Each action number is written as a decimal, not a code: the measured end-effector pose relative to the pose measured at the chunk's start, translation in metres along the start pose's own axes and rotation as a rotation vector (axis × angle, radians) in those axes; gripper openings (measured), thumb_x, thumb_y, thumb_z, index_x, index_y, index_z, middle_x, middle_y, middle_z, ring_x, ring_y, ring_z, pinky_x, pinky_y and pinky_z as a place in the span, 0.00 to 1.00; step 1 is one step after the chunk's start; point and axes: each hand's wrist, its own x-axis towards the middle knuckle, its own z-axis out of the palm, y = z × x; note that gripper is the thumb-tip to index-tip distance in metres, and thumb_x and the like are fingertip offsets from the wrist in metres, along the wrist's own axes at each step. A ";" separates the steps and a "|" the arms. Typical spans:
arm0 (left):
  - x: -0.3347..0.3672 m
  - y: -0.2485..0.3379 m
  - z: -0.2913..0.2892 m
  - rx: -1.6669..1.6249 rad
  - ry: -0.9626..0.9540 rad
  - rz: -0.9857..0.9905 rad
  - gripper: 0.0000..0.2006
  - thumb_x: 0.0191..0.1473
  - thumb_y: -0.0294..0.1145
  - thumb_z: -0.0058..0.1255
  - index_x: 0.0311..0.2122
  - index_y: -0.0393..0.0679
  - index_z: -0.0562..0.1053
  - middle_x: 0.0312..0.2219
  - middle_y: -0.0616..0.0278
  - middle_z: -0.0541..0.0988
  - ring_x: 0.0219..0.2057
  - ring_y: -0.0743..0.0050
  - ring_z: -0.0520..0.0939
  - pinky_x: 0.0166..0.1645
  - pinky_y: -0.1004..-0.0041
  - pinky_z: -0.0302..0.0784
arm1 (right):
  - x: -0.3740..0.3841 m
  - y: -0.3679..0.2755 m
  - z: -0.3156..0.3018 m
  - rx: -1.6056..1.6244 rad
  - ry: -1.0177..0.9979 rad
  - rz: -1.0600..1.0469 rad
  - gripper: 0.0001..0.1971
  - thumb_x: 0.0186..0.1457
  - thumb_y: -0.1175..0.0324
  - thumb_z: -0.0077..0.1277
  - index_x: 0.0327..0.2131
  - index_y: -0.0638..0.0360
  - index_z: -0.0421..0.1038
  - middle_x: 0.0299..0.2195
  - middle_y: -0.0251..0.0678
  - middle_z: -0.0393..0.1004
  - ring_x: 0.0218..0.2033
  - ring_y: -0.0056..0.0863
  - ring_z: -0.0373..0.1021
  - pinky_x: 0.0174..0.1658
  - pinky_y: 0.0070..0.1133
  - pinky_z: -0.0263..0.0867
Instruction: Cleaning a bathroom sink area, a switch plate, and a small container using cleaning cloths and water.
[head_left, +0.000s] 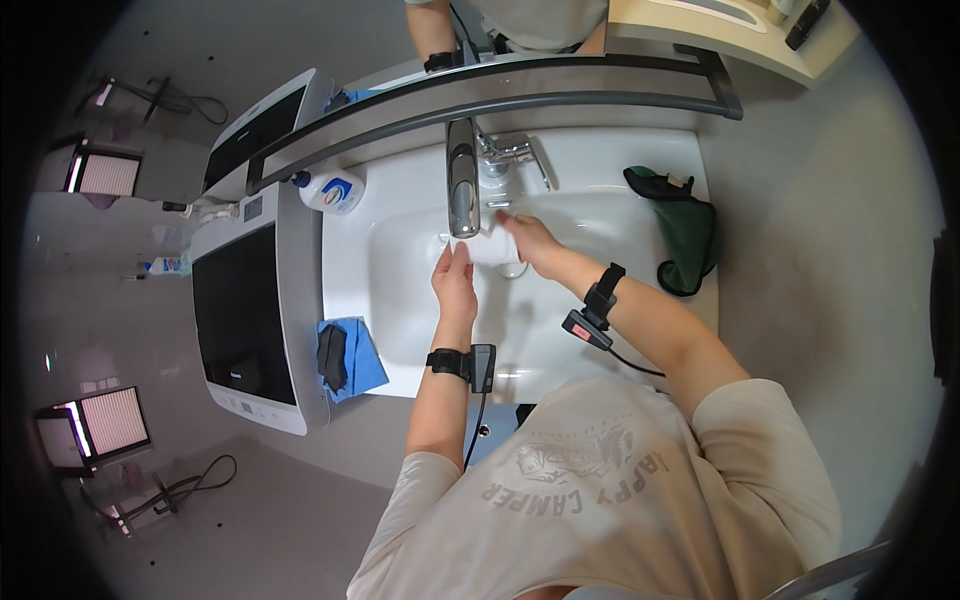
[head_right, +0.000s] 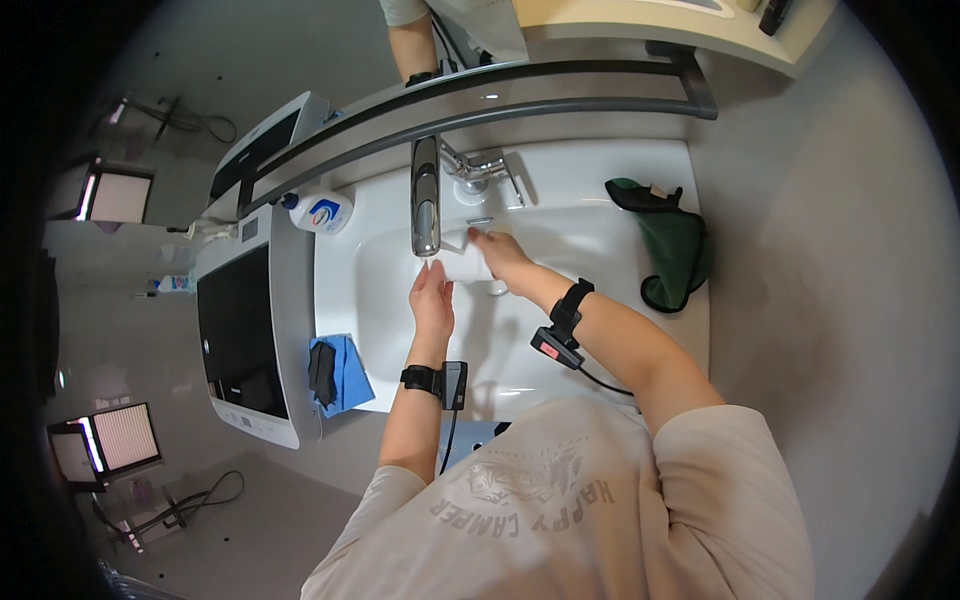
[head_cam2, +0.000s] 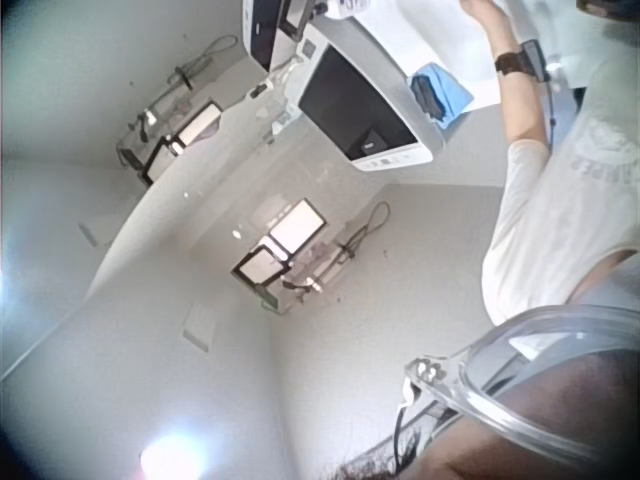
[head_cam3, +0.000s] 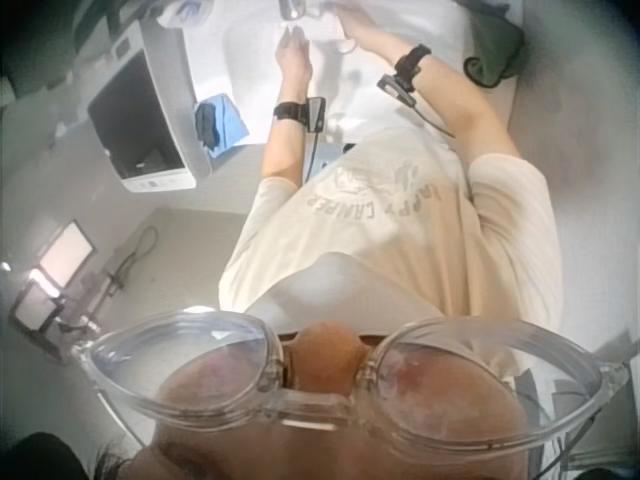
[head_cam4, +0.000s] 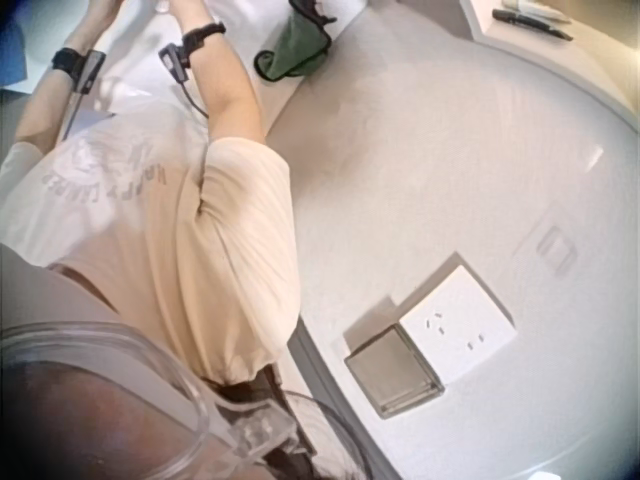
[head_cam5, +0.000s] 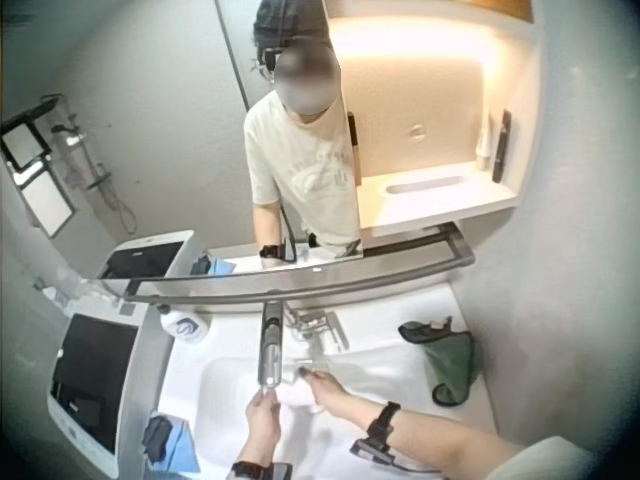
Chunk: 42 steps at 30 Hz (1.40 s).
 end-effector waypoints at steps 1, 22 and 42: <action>0.000 0.001 0.001 0.093 0.038 0.040 0.22 0.55 0.31 0.52 0.54 0.37 0.66 0.39 0.69 0.75 0.39 0.87 0.72 0.46 0.80 0.66 | 0.002 0.001 0.000 0.267 0.009 0.039 0.21 0.61 0.53 0.39 0.43 0.63 0.68 0.37 0.39 0.74 0.38 0.36 0.73 0.42 0.32 0.67; 0.013 -0.026 0.009 -0.514 0.103 -0.517 0.24 0.61 0.48 0.37 0.52 0.38 0.63 0.46 0.56 0.72 0.47 0.54 0.74 0.51 0.58 0.70 | -0.043 0.025 -0.007 -1.254 -0.210 -0.542 0.09 0.52 0.67 0.46 0.32 0.61 0.73 0.31 0.42 0.76 0.37 0.39 0.71 0.42 0.32 0.65; -0.014 0.007 0.036 -0.592 -0.159 -0.365 0.38 0.53 0.70 0.26 0.58 0.50 0.59 0.55 0.60 0.65 0.55 0.57 0.66 0.58 0.55 0.61 | -0.038 0.016 -0.018 -1.888 -0.125 -1.122 0.05 0.40 0.68 0.49 0.18 0.51 0.76 0.22 0.31 0.76 0.31 0.28 0.71 0.44 0.22 0.61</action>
